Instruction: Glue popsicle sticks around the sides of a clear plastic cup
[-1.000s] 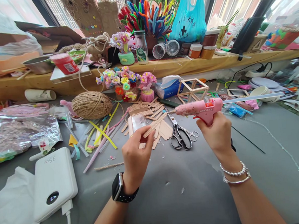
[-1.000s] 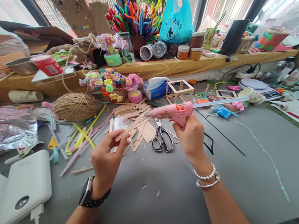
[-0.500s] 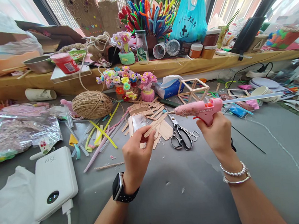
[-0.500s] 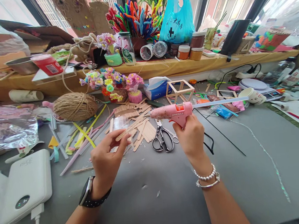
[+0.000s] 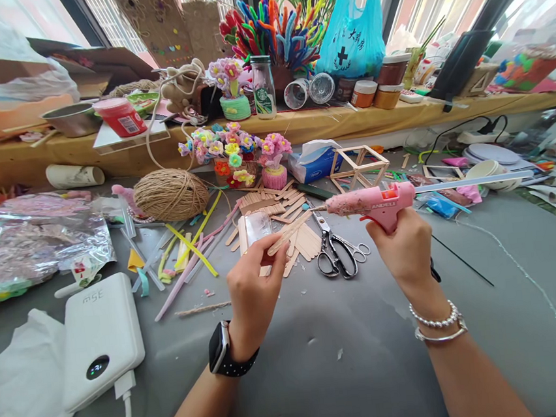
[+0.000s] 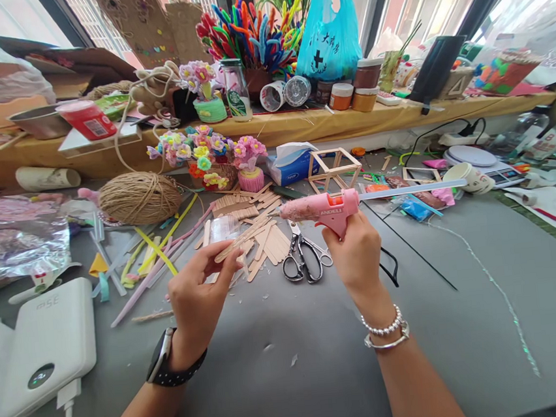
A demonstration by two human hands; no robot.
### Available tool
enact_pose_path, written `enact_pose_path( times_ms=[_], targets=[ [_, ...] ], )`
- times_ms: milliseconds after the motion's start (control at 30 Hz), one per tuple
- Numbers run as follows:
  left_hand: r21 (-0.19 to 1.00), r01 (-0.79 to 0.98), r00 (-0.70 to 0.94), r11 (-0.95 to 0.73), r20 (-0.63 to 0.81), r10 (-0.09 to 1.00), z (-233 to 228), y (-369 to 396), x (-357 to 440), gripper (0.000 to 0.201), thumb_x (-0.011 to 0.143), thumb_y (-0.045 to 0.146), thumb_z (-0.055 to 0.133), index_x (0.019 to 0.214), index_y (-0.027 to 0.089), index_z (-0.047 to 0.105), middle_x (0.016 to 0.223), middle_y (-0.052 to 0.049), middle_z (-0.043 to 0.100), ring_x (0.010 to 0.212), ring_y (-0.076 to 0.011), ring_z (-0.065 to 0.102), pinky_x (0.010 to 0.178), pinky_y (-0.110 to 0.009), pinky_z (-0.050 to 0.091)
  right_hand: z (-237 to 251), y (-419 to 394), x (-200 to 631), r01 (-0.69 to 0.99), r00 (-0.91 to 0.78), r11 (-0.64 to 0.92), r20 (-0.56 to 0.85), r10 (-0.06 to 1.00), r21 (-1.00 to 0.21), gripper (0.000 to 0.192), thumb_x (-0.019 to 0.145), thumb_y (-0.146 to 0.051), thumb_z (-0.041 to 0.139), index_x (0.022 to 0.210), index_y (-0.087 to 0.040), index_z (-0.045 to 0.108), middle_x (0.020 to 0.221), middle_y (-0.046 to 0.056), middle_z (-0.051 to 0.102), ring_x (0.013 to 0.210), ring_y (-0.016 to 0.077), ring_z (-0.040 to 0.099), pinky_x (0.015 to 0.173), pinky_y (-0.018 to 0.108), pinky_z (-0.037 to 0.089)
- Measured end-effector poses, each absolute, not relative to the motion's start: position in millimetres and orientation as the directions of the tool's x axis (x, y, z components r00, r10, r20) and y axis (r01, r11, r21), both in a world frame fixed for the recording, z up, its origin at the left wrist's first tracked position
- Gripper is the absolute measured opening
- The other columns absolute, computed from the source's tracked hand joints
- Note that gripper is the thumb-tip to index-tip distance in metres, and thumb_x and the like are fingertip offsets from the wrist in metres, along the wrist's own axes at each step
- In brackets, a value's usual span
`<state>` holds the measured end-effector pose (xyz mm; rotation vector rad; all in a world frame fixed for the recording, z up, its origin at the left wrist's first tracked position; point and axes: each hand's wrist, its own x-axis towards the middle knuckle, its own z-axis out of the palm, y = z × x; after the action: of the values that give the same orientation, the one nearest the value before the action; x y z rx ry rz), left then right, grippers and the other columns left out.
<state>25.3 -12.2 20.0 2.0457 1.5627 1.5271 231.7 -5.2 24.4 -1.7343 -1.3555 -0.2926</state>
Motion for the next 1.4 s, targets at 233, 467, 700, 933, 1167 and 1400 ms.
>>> enact_pose_path(
  times_ms=[233,467,700,933,1167,1400],
  targets=[
    [0.626,0.631,-0.063,-0.458,0.63,0.774,19,-12,25,0.013,0.076,0.024,0.06,0.086,0.016,0.062,0.071,0.001,0.069,0.057,-0.0107,0.066,0.061,-0.019,0.05,24,-5,232,0.87,0.374,-0.008,0.649,0.662,-0.493,0.008,0.062,-0.024,0.051,0.059,-0.02,0.045,0.054,-0.001,0.045,0.05,0.0154,0.044,0.05,0.03,0.037],
    [0.634,0.617,-0.066,-0.466,0.632,0.772,18,-11,24,0.013,0.076,0.024,0.06,0.087,0.016,0.062,0.071,0.0,0.069,0.057,-0.0111,0.066,0.061,-0.019,0.051,25,-5,232,0.87,0.381,-0.024,0.64,0.667,-0.493,0.006,0.062,-0.023,0.053,0.062,-0.019,0.048,0.055,-0.001,0.046,0.05,0.0152,0.045,0.05,0.029,0.035],
    [0.732,0.514,-0.088,-0.447,0.564,0.821,21,-14,25,0.015,0.077,0.027,0.058,0.087,0.016,0.062,0.073,-0.001,0.069,0.057,-0.0117,0.066,0.059,-0.021,0.053,23,-3,234,0.869,0.395,-0.05,0.631,0.668,-0.492,0.012,0.061,-0.026,0.057,0.06,-0.019,0.048,0.056,-0.001,0.048,0.05,0.0148,0.045,0.051,0.029,0.037],
    [0.855,0.341,-0.084,-0.391,0.442,0.893,26,-13,23,0.018,0.076,0.03,0.059,0.086,0.016,0.061,0.068,-0.002,0.068,0.053,-0.0119,0.065,0.055,-0.022,0.054,18,12,259,0.749,0.551,-0.182,0.447,0.705,-0.637,0.039,0.058,-0.054,0.063,0.06,-0.018,0.05,0.053,0.001,0.052,0.048,0.0158,0.045,0.051,0.031,0.038],
    [0.859,0.317,-0.074,-0.401,0.444,0.893,23,-9,21,0.018,0.076,0.03,0.059,0.088,0.016,0.061,0.07,-0.002,0.067,0.054,-0.0117,0.064,0.056,-0.022,0.054,3,20,285,0.56,0.566,-0.283,0.111,0.817,-0.778,0.049,0.061,-0.064,0.056,0.07,-0.015,0.057,0.059,0.006,0.062,0.046,0.0169,0.054,0.048,0.028,0.039],
    [0.868,0.291,-0.075,-0.402,0.44,0.895,22,-8,19,0.018,0.076,0.029,0.059,0.088,0.016,0.061,0.071,-0.002,0.068,0.054,-0.0116,0.064,0.057,-0.022,0.054,-27,28,303,0.819,0.531,-0.408,0.268,0.804,-0.403,0.045,0.075,-0.054,0.046,0.066,-0.013,0.061,0.068,0.014,0.062,0.064,0.0241,0.055,0.057,0.033,0.037]
  ],
)
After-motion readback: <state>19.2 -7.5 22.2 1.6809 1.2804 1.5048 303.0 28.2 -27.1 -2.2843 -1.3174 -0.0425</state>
